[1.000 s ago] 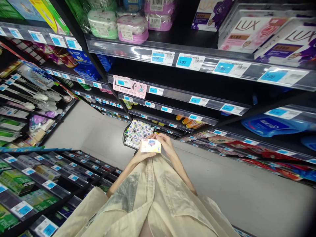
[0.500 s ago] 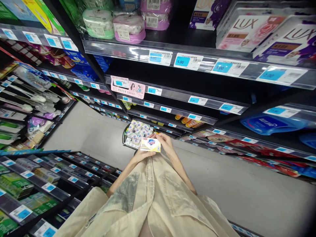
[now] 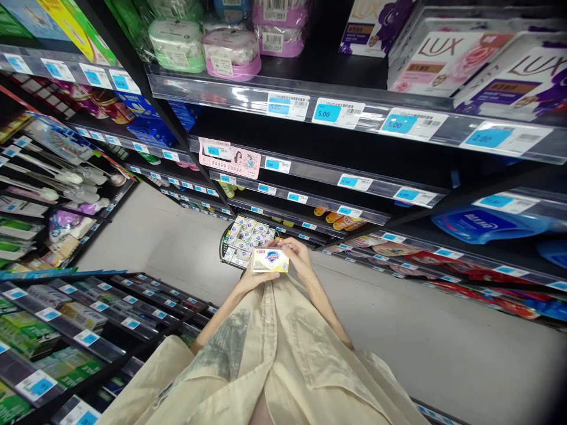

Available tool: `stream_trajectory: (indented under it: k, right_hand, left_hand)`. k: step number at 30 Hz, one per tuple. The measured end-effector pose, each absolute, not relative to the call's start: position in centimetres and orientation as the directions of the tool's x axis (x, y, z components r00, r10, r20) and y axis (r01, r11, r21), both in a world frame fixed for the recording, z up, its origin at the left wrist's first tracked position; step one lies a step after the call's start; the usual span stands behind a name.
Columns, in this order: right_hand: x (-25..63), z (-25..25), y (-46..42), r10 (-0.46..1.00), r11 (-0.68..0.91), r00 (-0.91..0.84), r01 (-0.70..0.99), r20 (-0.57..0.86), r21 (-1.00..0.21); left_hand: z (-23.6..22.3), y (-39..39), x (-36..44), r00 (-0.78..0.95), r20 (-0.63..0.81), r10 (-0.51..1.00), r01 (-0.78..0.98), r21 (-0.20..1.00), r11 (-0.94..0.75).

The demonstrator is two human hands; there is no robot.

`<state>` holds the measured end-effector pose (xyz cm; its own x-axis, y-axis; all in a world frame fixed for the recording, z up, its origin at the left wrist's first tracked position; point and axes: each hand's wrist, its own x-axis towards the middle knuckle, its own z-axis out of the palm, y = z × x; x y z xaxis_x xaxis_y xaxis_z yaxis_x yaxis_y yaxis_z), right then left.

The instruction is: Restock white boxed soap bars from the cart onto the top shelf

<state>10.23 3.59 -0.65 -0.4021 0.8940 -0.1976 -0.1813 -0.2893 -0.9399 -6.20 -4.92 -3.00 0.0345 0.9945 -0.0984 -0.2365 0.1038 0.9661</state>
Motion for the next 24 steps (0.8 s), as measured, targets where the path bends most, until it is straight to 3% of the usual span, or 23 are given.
stream_trajectory:
  k: [6, 9, 14, 24]
  right_hand:
    - [10.7, -0.8, 3.9, 0.887, -0.225, -0.448, -0.204, -0.114, -0.953]
    - [10.9, -0.9, 3.9, 0.892, -0.139, -0.450, -0.182, -0.043, -0.973]
    - [11.0, -0.6, 3.8, 0.866, -0.055, -0.499, -0.174, 0.040, -0.983]
    - [11.1, -1.0, 3.3, 0.842, -0.025, -0.534, -0.185, 0.079, -0.982]
  left_hand:
    - [-4.1, -5.2, -5.9, -0.074, -0.274, 0.959, -0.359, 0.904, 0.230]
    - [-4.5, -5.2, -5.8, -0.128, -0.265, 0.956, -0.363, 0.909, 0.203]
    - [-5.0, -5.1, -6.1, -0.235, -0.178, 0.956, -0.221, 0.967, 0.125]
    - [-5.2, -5.2, -6.3, -0.255, -0.138, 0.957, -0.216, 0.973, 0.083]
